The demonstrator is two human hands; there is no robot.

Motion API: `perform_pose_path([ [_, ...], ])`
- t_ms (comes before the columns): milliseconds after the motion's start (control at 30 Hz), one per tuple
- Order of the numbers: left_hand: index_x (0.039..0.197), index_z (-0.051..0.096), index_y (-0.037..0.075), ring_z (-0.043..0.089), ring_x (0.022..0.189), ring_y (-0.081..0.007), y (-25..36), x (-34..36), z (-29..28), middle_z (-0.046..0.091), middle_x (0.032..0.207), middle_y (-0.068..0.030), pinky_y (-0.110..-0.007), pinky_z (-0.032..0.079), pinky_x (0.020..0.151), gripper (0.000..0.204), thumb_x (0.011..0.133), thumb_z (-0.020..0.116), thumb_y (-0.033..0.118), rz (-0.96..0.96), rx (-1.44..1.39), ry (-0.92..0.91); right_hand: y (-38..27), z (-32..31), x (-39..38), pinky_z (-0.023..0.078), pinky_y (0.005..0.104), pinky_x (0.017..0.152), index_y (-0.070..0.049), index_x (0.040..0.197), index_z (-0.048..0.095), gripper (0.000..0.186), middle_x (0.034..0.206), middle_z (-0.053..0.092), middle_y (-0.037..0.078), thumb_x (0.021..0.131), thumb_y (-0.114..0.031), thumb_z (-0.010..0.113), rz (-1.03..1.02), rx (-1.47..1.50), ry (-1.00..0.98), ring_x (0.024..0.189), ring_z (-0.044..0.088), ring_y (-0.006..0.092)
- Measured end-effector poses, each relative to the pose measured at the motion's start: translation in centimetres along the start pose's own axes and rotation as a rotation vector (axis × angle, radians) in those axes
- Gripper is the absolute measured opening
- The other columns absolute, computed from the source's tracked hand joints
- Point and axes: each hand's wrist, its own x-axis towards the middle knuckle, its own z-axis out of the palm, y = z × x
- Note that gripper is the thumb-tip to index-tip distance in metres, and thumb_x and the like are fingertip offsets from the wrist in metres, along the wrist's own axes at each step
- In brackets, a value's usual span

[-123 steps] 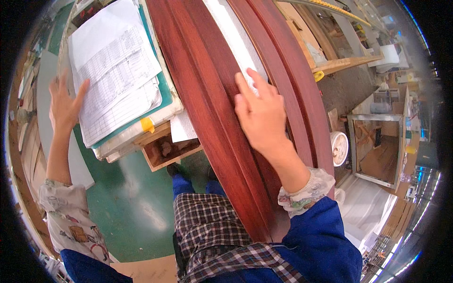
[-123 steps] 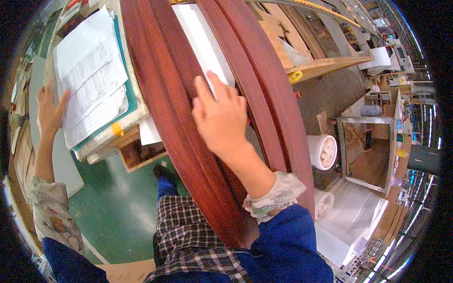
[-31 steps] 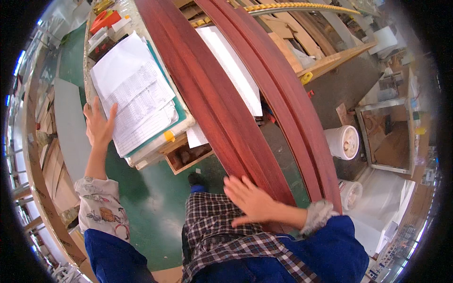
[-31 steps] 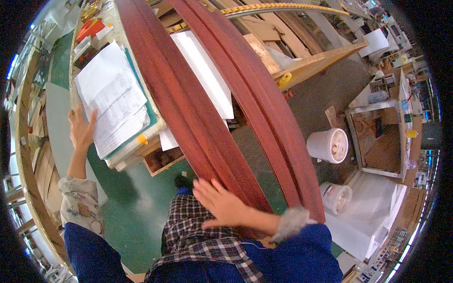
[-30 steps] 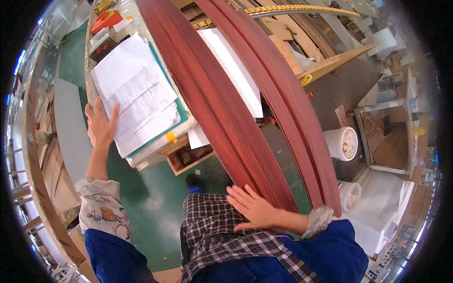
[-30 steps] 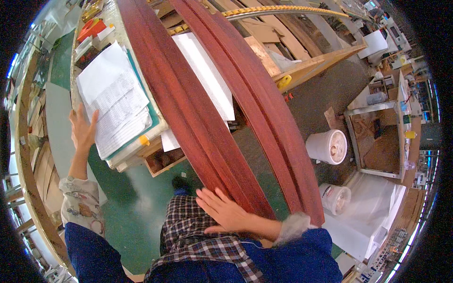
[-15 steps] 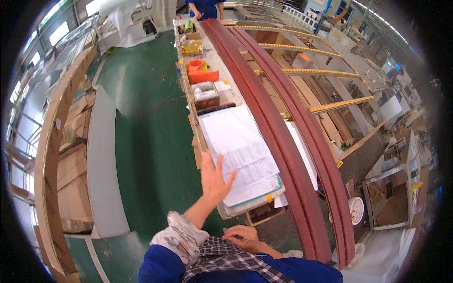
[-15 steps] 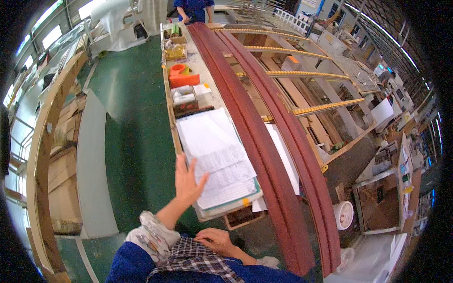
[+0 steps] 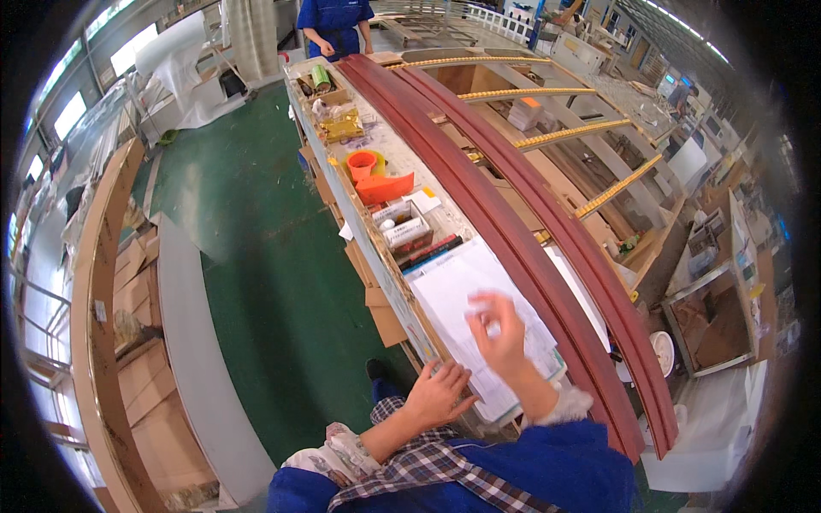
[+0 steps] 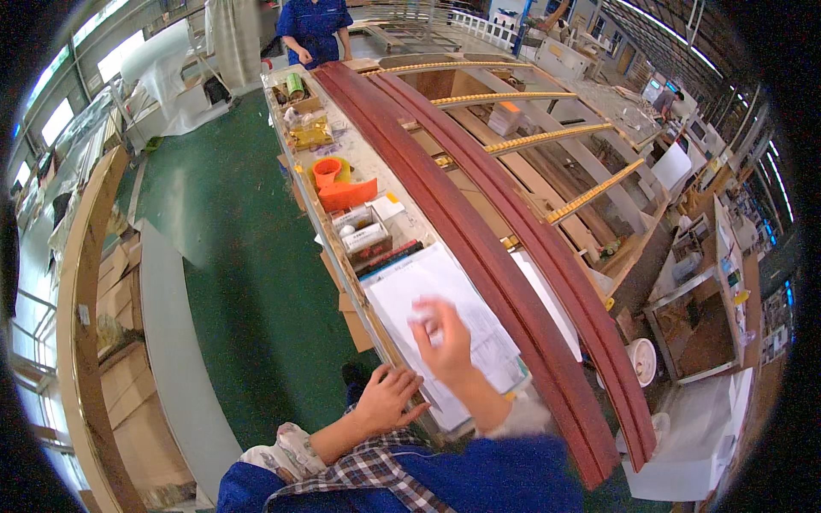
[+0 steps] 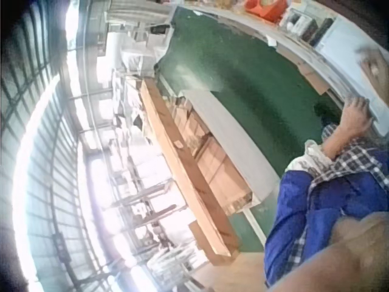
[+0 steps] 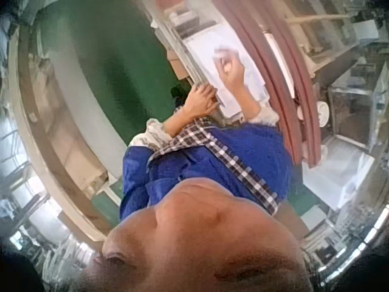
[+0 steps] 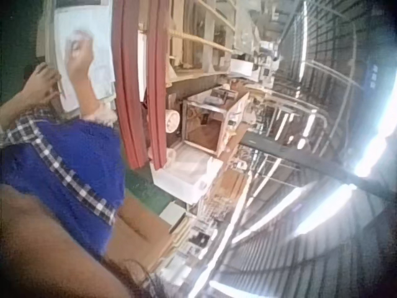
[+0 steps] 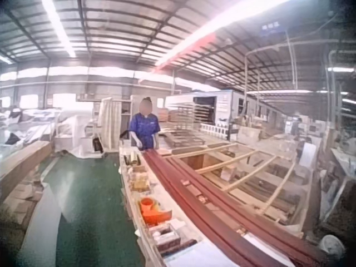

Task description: The person wipes and sands reddish-brown wooden planks on a workbench, then uses a small brush to apply a substance to the edges. They handle a document and a small wooden block while working on the planks.

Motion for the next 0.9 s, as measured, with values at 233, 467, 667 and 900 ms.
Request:
perform_pose_path([
  [233,0.104,0.060,0.004,0.057,0.087,-0.0217,-10.4,5.2,-1.3,0.060,0.105,-0.0084,-0.032,0.044,0.079,0.028,0.083,0.065,0.023,0.392,-0.189,-0.008,13.9,13.7,27.8,0.050,0.0404,0.079,-0.006,0.108,0.060,0.028,0.096,0.064,0.013,0.080,-0.010,0.062,-0.030,-0.217,-0.165,0.090,0.061,0.0313],
  [467,0.104,0.061,0.006,0.059,0.092,-0.0259,-18.6,6.9,-5.5,0.059,0.114,-0.0115,-0.036,0.048,0.078,0.033,0.075,0.072,0.017,0.001,-0.254,0.108,23.0,24.3,39.3,0.050,0.0429,0.082,-0.013,0.110,0.065,0.033,0.102,0.064,0.016,0.078,-0.008,0.059,0.080,-0.587,-0.482,0.096,0.061,0.0336],
  [667,0.106,0.060,0.006,0.060,0.086,-0.0259,-21.1,5.4,-7.3,0.059,0.114,-0.0120,-0.035,0.048,0.073,0.034,0.075,0.072,0.013,-0.253,-0.265,0.145,26.2,23.8,40.3,0.050,0.0444,0.080,-0.009,0.095,0.070,0.021,0.098,0.064,0.018,0.077,-0.010,0.059,0.072,-0.577,-0.461,0.091,0.062,0.0361],
  [900,0.122,0.051,0.000,0.063,0.082,-0.0226,-18.9,8.4,-11.1,0.061,0.105,-0.0142,-0.034,0.049,0.079,0.033,0.095,0.050,0.018,-0.379,-0.576,0.280,13.2,12.9,31.4,0.051,0.0275,0.067,0.000,0.111,0.060,0.029,0.090,0.065,0.007,0.085,-0.013,0.064,0.481,0.462,-0.620,0.076,0.063,0.0127],
])
